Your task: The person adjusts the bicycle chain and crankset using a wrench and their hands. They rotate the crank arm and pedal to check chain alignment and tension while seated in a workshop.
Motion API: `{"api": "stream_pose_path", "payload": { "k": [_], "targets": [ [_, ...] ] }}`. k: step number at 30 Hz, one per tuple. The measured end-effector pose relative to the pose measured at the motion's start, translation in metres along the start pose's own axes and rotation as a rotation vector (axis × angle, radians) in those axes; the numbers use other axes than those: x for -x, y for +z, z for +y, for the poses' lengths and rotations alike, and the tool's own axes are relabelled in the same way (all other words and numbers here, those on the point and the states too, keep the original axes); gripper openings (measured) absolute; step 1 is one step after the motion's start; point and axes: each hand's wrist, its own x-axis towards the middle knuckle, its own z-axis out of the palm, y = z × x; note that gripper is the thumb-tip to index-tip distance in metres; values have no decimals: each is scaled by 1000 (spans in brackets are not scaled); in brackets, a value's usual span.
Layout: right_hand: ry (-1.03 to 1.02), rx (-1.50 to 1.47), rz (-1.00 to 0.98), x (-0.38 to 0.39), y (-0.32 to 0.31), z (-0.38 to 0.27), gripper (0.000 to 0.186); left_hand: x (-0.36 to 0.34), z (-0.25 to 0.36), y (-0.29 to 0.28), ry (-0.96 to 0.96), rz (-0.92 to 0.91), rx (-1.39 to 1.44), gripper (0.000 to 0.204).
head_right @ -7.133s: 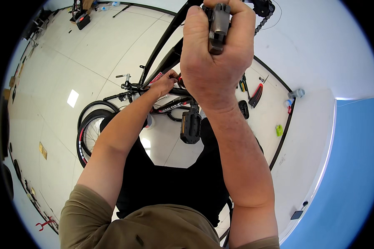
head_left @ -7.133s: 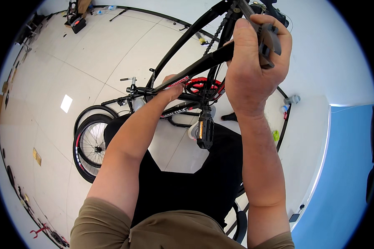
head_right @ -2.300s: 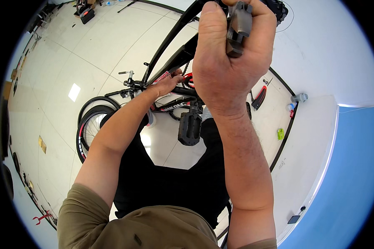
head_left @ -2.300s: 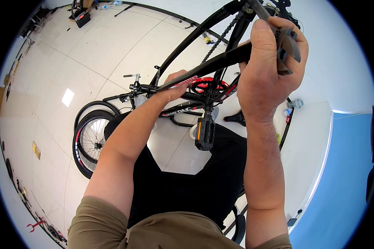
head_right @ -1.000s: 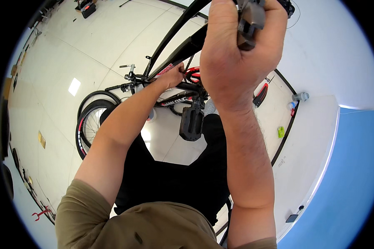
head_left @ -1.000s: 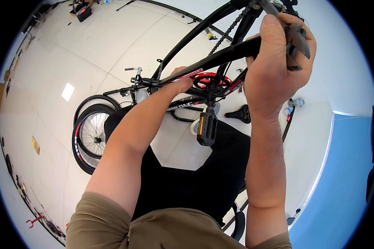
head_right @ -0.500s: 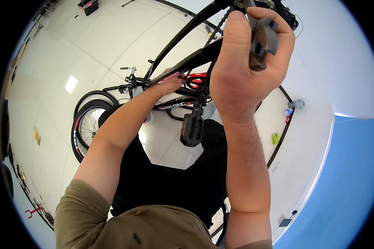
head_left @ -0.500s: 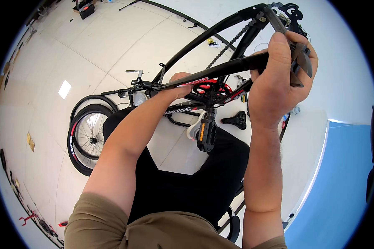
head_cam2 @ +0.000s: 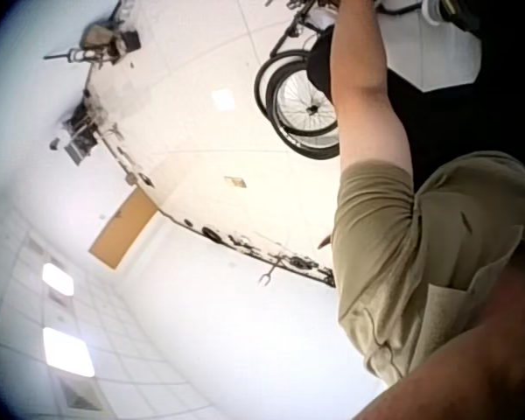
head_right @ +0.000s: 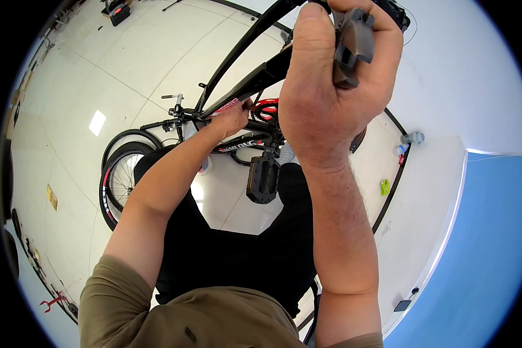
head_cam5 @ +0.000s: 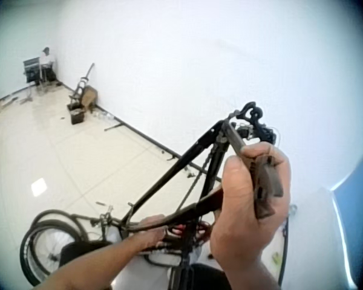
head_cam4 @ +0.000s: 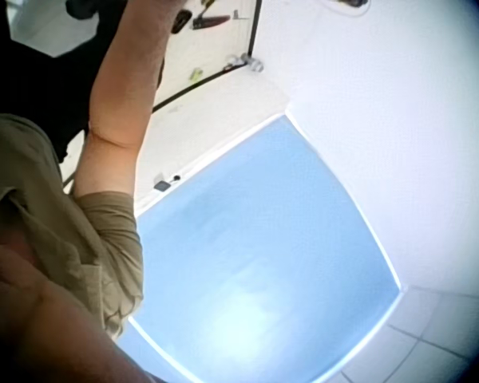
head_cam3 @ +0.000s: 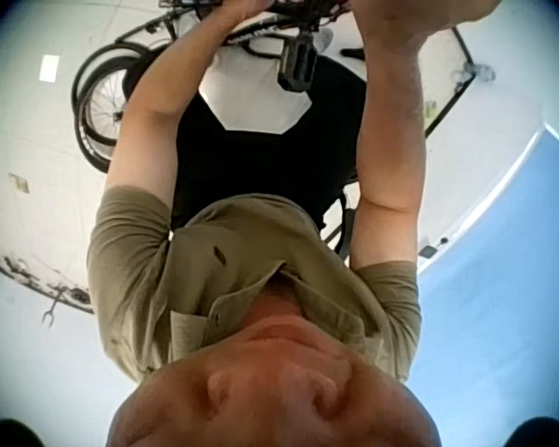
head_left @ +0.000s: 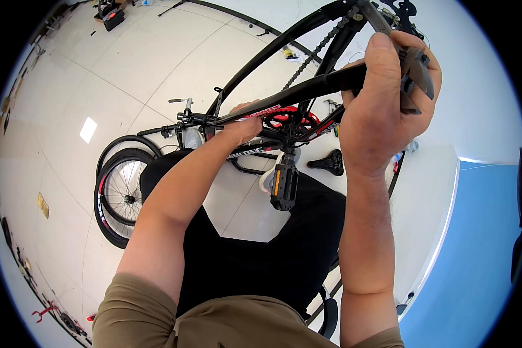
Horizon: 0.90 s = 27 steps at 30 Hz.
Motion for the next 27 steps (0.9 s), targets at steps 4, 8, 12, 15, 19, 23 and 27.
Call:
{"api": "stream_pose_path", "payload": {
  "k": [4, 8, 12, 15, 19, 23, 27],
  "targets": [
    [7, -13, 0, 0, 1, 0, 22, -1, -13, 4, 100, -47, -102, 27],
    [0, -3, -17, 0, 0, -1, 22, -8, -14, 7, 49, -26, 37, 25],
    [36, 39, 15, 3, 3, -5, 21, -7, -3, -2, -27, -105, 73, 29],
    [22, 48, 23, 1, 5, -6, 20, -17, -26, 21, 216, 174, 31, 22],
    [19, 53, 18, 1, 0, -2, 20, 9, 31, -18, -47, 83, 190, 20],
    [9, 45, 11, 2, 1, -3, 19, 3, 16, -14, -47, 110, 266, 20],
    [12, -69, 34, -2, 1, 3, 19, -17, -9, 5, -14, 119, 401, 20]
  ]
}}
